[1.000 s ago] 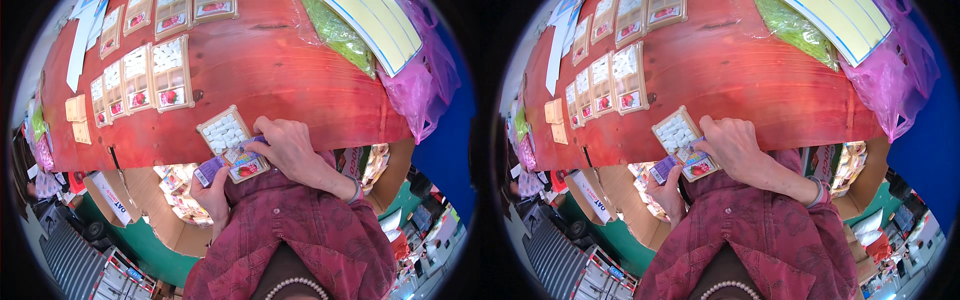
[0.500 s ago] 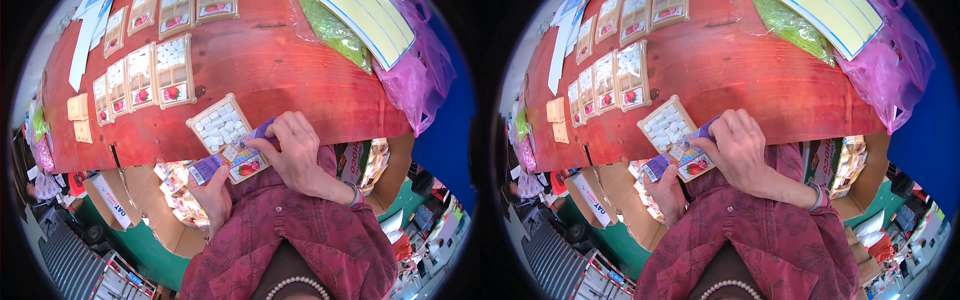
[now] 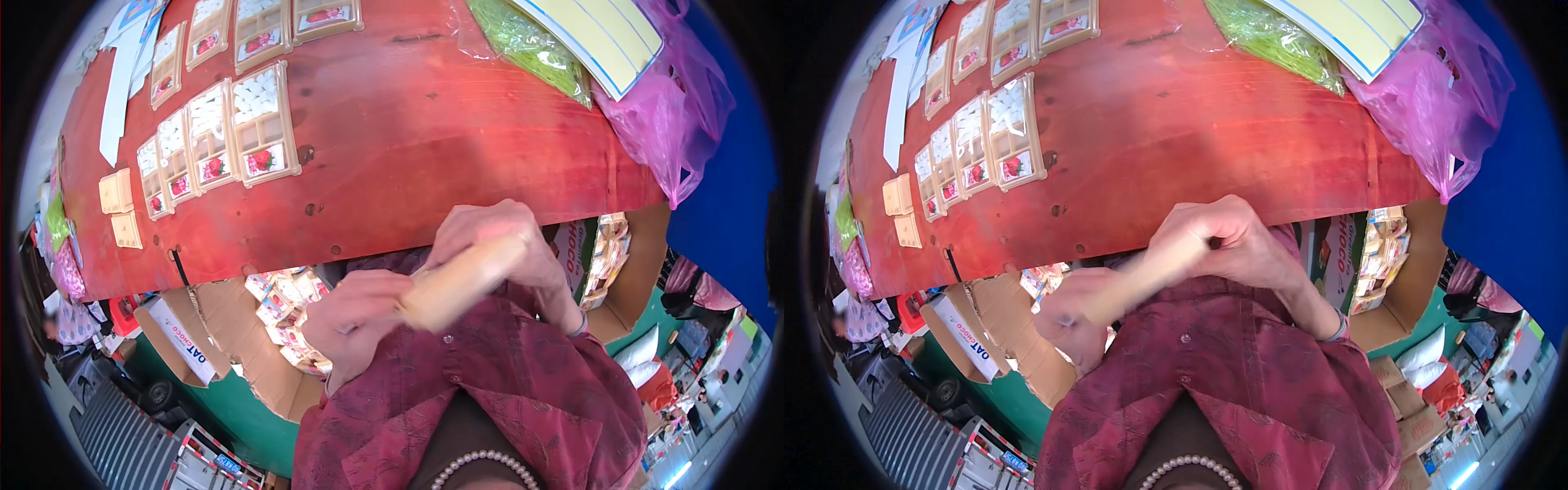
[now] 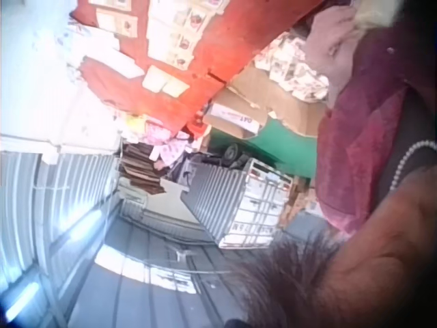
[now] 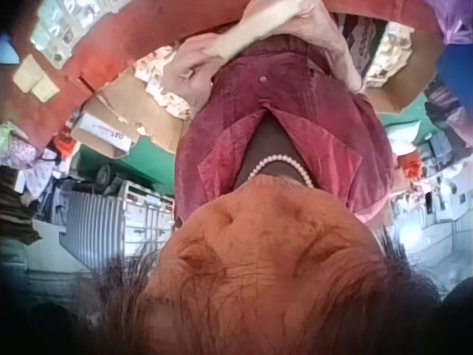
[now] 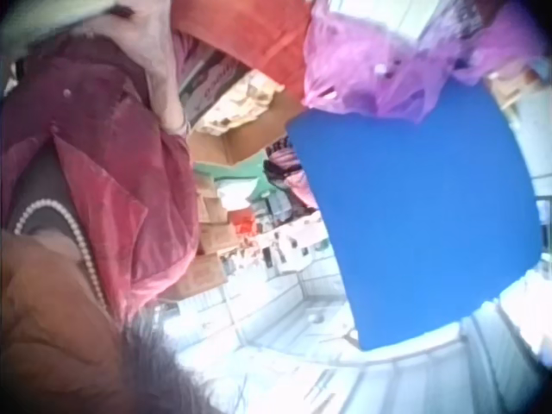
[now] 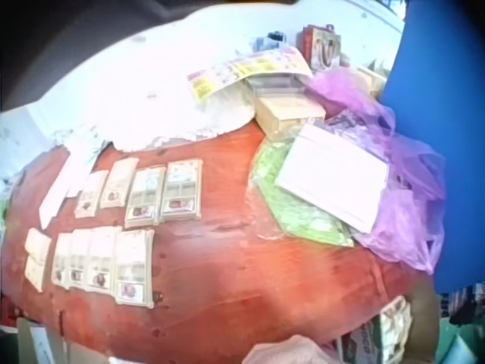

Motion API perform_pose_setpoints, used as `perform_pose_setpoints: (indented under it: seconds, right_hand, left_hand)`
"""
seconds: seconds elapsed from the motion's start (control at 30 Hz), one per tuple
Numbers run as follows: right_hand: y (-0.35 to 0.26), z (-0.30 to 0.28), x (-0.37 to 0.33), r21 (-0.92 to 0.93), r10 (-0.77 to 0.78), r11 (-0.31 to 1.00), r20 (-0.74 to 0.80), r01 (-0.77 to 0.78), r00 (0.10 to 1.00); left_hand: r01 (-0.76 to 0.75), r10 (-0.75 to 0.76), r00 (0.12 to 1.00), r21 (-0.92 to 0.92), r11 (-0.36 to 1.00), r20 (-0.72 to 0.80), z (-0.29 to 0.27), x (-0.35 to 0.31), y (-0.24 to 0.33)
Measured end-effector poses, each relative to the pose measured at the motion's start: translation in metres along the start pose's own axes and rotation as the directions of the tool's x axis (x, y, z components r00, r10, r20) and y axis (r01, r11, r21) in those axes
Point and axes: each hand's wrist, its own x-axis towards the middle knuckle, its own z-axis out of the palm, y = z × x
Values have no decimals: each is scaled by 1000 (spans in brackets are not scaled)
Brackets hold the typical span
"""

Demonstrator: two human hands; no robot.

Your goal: The recorder is peeling adhesive labels from a sticker sheet and applying them to the bottom of small plastic trays filled with white items.

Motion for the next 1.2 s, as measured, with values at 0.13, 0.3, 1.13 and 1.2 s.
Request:
perform_pose_setpoints:
  seconds: [0.13, 0.3, 1.13, 1.2]
  right_hand:
    - [7, -8, -8, 123, -169, 978, -12, 169, 986]
    - [13, -18, -13, 167, -351, 924, 13, 344, 936]
    - [20, -16, -8, 222, -427, 891, 119, 396, 896]
    - [19, -19, -13, 231, -382, 908, 112, 350, 917]
  left_hand:
    - [-159, 217, 896, -176, 971, 387, 12, 13, 8]
    - [-154, 242, 841, -214, 965, 483, 22, 22, 8]
    - [271, -144, 922, -332, 904, 361, 35, 25, -4]
    - [221, -92, 910, -284, 933, 405, 24, 28, -8]
